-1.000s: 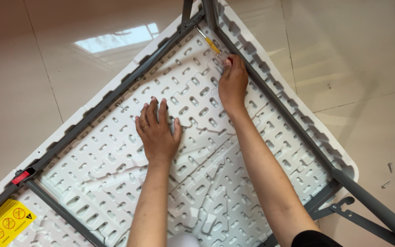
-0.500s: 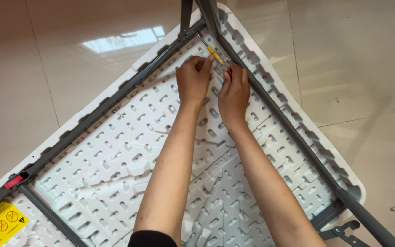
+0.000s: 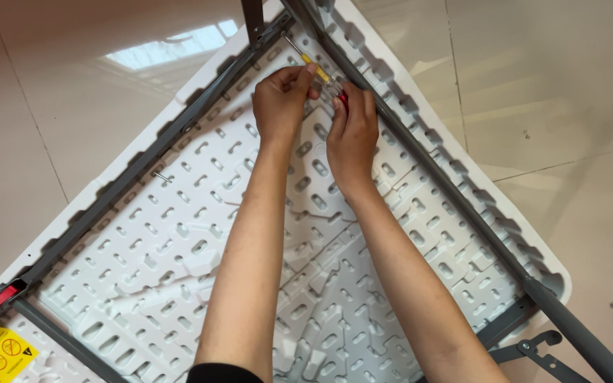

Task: The person uses a screwdriver to fasten screws into the metal frame of an overturned bed base. They repeatedly pick up screws from the floor and tighten them at various points along the frame's perimeter.

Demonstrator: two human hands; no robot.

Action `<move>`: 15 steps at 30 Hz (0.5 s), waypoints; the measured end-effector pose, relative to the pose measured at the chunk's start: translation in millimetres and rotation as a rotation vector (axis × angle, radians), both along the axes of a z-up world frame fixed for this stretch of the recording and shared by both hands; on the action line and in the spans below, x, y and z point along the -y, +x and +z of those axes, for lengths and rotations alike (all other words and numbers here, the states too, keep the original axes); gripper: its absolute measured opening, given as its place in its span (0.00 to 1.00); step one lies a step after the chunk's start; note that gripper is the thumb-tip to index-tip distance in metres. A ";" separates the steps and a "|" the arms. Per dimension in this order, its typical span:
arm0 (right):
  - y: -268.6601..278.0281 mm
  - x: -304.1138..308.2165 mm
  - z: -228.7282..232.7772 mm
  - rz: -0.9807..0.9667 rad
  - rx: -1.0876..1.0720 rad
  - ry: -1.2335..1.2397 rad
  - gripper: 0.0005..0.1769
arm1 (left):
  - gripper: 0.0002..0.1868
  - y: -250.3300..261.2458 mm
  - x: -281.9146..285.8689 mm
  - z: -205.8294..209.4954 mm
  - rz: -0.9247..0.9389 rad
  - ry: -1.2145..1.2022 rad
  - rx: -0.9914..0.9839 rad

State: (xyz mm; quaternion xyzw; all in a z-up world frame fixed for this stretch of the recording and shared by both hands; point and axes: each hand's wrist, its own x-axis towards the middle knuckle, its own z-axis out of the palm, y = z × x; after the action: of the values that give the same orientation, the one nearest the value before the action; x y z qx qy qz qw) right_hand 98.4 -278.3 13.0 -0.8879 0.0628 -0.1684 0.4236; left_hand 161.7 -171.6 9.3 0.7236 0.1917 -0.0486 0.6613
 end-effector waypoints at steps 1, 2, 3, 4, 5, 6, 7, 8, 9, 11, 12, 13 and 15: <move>0.6 0.0 -0.1 0.001 0.009 -0.003 0.12 | 0.14 -0.5 0.4 -0.8 0.013 -0.027 0.045; 0.8 0.3 -0.7 0.002 0.014 -0.006 0.12 | 0.14 -0.6 0.1 -1.6 0.008 -0.014 0.030; 1.4 0.4 -1.6 0.002 0.019 -0.009 0.12 | 0.15 -0.2 -0.6 -2.1 0.004 0.000 0.016; 1.8 0.2 -2.5 0.003 0.023 -0.010 0.12 | 0.15 -0.2 -1.5 -2.5 -0.001 0.015 0.001; 2.1 0.2 -3.2 0.006 0.020 -0.009 0.12 | 0.15 0.0 -1.6 -3.3 0.005 0.020 -0.007; 2.3 0.5 -3.9 0.009 0.017 -0.008 0.12 | 0.15 0.2 -1.0 -4.6 0.011 0.024 -0.015; 2.1 0.5 -4.3 0.012 0.013 -0.008 0.12 | 0.15 0.3 -0.5 -6.6 0.017 0.028 -0.023; 1.6 0.4 -4.3 0.013 0.017 -0.008 0.12 | 0.15 0.2 0.1 -8.7 0.026 0.006 0.013; 1.0 0.5 -4.0 0.014 0.020 -0.008 0.12 | 0.15 0.0 1.2 -10.8 0.034 -0.016 0.049; 1.0 0.2 -2.8 0.013 0.027 -0.012 0.12 | 0.15 -0.2 2.0 -11.7 0.044 -0.028 0.076; 1.4 -0.2 -2.0 0.011 0.030 -0.015 0.13 | 0.16 0.1 2.1 -9.9 0.045 -0.016 0.067; 2.2 -0.4 -1.5 0.009 0.034 -0.019 0.13 | 0.16 0.1 2.4 -6.8 0.046 -0.004 0.057; 3.3 0.2 -1.7 -0.006 0.018 0.009 0.14 | 0.18 -3.4 2.7 1.4 0.032 0.074 0.005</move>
State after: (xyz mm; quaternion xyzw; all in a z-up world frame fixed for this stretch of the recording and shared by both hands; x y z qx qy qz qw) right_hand 101.7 -278.5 11.3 -0.8843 0.0624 -0.1774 0.4275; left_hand 158.3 -174.3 10.7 0.7446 0.2034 -0.0289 0.6351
